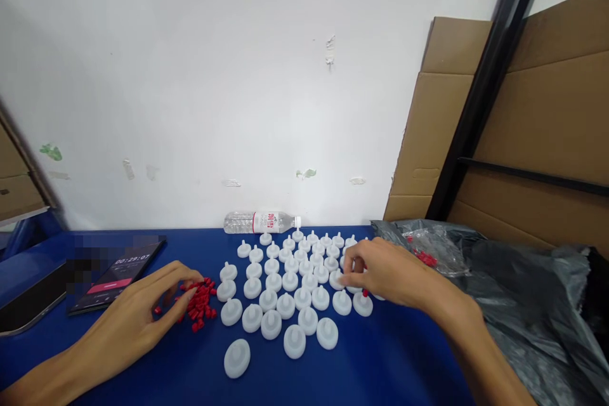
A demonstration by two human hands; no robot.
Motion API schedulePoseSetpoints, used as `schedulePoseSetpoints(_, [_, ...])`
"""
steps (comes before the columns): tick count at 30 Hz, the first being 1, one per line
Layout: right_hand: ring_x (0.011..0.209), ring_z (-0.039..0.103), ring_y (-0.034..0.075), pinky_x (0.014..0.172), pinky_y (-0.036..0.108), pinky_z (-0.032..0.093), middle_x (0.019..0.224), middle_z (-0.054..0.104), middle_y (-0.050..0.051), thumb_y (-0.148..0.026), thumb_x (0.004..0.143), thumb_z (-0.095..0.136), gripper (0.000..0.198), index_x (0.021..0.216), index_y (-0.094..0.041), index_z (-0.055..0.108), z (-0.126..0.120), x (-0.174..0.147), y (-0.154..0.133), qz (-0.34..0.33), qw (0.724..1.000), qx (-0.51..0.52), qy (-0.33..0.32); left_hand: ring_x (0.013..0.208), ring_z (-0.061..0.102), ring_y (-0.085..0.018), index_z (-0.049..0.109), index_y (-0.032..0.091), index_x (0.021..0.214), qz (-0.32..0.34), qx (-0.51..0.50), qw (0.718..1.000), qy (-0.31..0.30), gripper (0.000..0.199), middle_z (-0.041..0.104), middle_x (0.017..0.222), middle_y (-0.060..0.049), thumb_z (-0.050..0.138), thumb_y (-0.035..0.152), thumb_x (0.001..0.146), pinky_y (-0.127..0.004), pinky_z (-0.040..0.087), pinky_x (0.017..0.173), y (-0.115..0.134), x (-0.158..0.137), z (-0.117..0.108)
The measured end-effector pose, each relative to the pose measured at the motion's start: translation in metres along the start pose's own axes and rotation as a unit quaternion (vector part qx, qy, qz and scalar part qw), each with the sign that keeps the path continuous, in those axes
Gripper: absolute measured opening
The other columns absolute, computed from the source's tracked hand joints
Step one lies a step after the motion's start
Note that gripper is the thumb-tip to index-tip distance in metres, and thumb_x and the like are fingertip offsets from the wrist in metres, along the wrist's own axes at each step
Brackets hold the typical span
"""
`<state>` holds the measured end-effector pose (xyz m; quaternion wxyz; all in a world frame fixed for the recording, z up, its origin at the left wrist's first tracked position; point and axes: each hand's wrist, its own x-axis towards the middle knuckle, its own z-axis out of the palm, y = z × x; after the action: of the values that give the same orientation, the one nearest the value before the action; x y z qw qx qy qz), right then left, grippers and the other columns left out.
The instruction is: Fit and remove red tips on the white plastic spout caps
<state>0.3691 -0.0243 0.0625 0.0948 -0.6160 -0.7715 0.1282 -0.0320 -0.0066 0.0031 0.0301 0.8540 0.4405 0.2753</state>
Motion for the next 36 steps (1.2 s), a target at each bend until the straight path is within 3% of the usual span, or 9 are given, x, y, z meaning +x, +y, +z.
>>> schedulePoseSetpoints(4, [0.065, 0.068, 0.019, 0.056, 0.026, 0.038, 0.072, 0.074, -0.002, -0.03, 0.077, 0.07, 0.007, 0.081, -0.027, 0.075, 0.002, -0.004, 0.019, 0.055, 0.998, -0.015, -0.006, 0.076, 0.068, -0.016, 0.065, 0.024, 0.112, -0.004, 0.014, 0.999, -0.031, 0.024, 0.069, 0.1, -0.002, 0.045, 0.033, 0.103, -0.023, 0.053, 0.068, -0.002, 0.001, 0.001])
schedulePoseSetpoints(10, [0.06, 0.065, 0.016, 0.052, 0.023, 0.037, 0.07, 0.073, -0.003, -0.011, 0.061, 0.069, 0.022, 0.078, -0.024, 0.076, 0.023, 0.002, 0.038, 0.041, 0.994, 0.044, -0.095, 0.083, 0.069, -0.019, 0.066, 0.024, 0.109, -0.006, 0.022, 0.998, -0.051, 0.025, 0.07, 0.098, -0.003, 0.043, 0.031, 0.103, -0.025, 0.054, 0.071, -0.003, -0.001, 0.003])
schedulePoseSetpoints(14, [0.061, 0.065, 0.016, 0.052, 0.022, 0.037, 0.073, 0.073, -0.003, -0.01, 0.062, 0.07, 0.021, 0.077, -0.023, 0.076, 0.025, 0.005, 0.036, 0.027, 0.992, 0.057, -0.108, 0.081, 0.069, -0.019, 0.066, 0.023, 0.111, -0.009, 0.014, 0.999, -0.052, 0.026, 0.069, 0.098, -0.004, 0.042, 0.031, 0.104, -0.023, 0.053, 0.063, -0.003, -0.001, 0.003])
schedulePoseSetpoints(17, [0.066, 0.067, 0.017, 0.056, 0.023, 0.041, 0.071, 0.072, -0.001, -0.018, 0.068, 0.073, 0.01, 0.076, -0.021, 0.073, 0.018, 0.004, 0.033, 0.026, 0.991, 0.06, -0.113, 0.083, 0.069, -0.019, 0.065, 0.023, 0.11, -0.02, 0.01, 0.999, -0.046, 0.028, 0.069, 0.1, -0.004, 0.04, 0.034, 0.105, -0.024, 0.051, 0.062, -0.005, -0.001, 0.003])
schedulePoseSetpoints(22, [0.09, 0.07, 0.022, 0.07, 0.027, 0.047, 0.098, 0.074, 0.003, -0.04, 0.089, 0.063, 0.017, 0.086, -0.024, 0.061, 0.003, 0.003, 0.02, -0.023, 0.999, 0.022, 0.014, 0.077, 0.065, -0.017, 0.066, 0.023, 0.1, 0.002, -0.011, 1.0, -0.001, 0.028, 0.067, 0.089, -0.001, 0.043, 0.037, 0.106, -0.026, 0.05, 0.069, -0.005, -0.003, 0.001])
schedulePoseSetpoints(27, [0.083, 0.067, 0.02, 0.068, 0.03, 0.047, 0.105, 0.071, 0.003, -0.034, 0.097, 0.055, 0.01, 0.097, -0.026, 0.06, 0.008, 0.006, -0.016, -0.089, 0.984, -0.018, 0.152, 0.063, 0.056, -0.014, 0.062, 0.021, 0.087, 0.047, -0.033, 0.997, 0.05, 0.028, 0.06, 0.073, 0.002, 0.042, 0.029, 0.106, -0.025, 0.043, 0.061, -0.003, -0.006, 0.0])
schedulePoseSetpoints(30, [0.09, 0.064, 0.022, 0.075, 0.033, 0.048, 0.1, 0.068, 0.004, -0.026, 0.1, 0.054, 0.007, 0.098, -0.024, 0.061, 0.025, 0.007, -0.046, -0.177, 0.958, -0.032, 0.225, 0.059, 0.049, -0.014, 0.055, 0.021, 0.076, 0.096, -0.027, 0.993, 0.06, 0.034, 0.055, 0.067, 0.002, 0.039, 0.021, 0.106, -0.026, 0.038, 0.058, 0.001, -0.007, -0.001])
schedulePoseSetpoints(33, [0.093, 0.061, 0.021, 0.077, 0.032, 0.05, 0.101, 0.067, 0.007, -0.013, 0.099, 0.052, 0.01, 0.099, -0.02, 0.06, 0.051, 0.005, -0.078, -0.311, 0.921, -0.034, 0.231, 0.065, 0.055, -0.014, 0.058, 0.021, 0.087, 0.139, -0.035, 0.989, 0.041, 0.021, 0.061, 0.074, 0.001, 0.045, 0.018, 0.102, -0.026, 0.042, 0.062, 0.011, -0.011, -0.003])
schedulePoseSetpoints(36, [0.088, 0.062, 0.022, 0.076, 0.033, 0.052, 0.096, 0.068, 0.006, -0.011, 0.096, 0.056, 0.03, 0.126, -0.015, 0.057, 0.08, 0.002, -0.109, -0.397, 0.883, -0.082, 0.238, 0.076, 0.066, -0.018, 0.061, 0.023, 0.104, 0.181, -0.001, 0.982, 0.048, 0.01, 0.07, 0.088, -0.002, 0.052, 0.024, 0.1, -0.028, 0.048, 0.065, 0.023, -0.023, 0.0])
